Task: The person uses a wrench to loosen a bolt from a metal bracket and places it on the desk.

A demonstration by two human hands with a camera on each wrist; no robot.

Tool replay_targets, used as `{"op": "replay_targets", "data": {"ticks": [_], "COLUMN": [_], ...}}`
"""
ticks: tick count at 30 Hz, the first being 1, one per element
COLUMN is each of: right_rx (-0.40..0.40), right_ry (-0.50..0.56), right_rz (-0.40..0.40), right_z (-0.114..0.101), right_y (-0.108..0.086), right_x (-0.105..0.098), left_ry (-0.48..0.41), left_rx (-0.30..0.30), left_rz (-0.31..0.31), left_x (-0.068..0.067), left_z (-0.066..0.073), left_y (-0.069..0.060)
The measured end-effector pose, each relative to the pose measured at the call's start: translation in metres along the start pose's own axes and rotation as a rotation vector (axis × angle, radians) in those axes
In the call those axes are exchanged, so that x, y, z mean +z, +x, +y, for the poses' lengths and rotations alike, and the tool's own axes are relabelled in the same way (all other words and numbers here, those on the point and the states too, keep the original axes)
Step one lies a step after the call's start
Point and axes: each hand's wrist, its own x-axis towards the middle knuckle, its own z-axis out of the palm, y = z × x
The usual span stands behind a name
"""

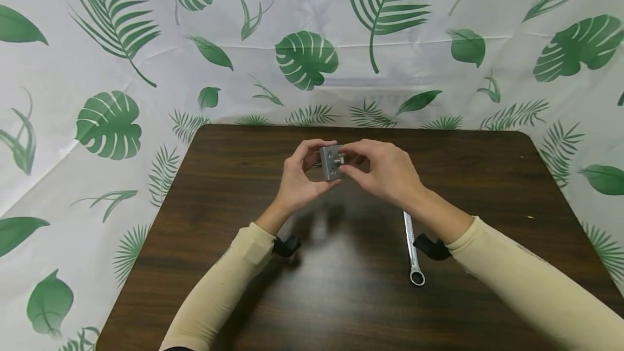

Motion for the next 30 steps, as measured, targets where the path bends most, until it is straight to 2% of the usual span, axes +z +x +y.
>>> {"op": "replay_targets", "data": {"ticks": [6, 13, 20, 27, 30], "right_rx": [0.075, 0.021, 0.077, -0.026, -0.021], "right_ry": [-0.012, 0.009, -0.018, -0.006, -0.006], "right_rz": [-0.012, -0.033, -0.019, -0.035, -0.032], "right_z": [-0.0018, -0.0028, -0.0016, 0.0011, 0.0009], "right_y": [0.0021, 0.0025, 0.0020, 0.0019, 0.0017], "right_x": [0.0007, 0.0003, 0.0002, -0.0002, 0.0006], "left_ry": [0.003, -0.003, -0.002, 0.001, -0.002], "left_rx": [0.003, 0.008, 0.015, -0.006, -0.003], "left_rz": [-0.005, 0.003, -0.007, -0.007, -0.005], "left_x": [-0.0010, -0.0014, -0.0008, -0.0004, -0.0008], "left_z": [-0.0004, -0.0005, 0.0000, -0.0021, -0.0027], "left_y": [0.0003, 0.0005, 0.0019, 0.0006, -0.0002]}}
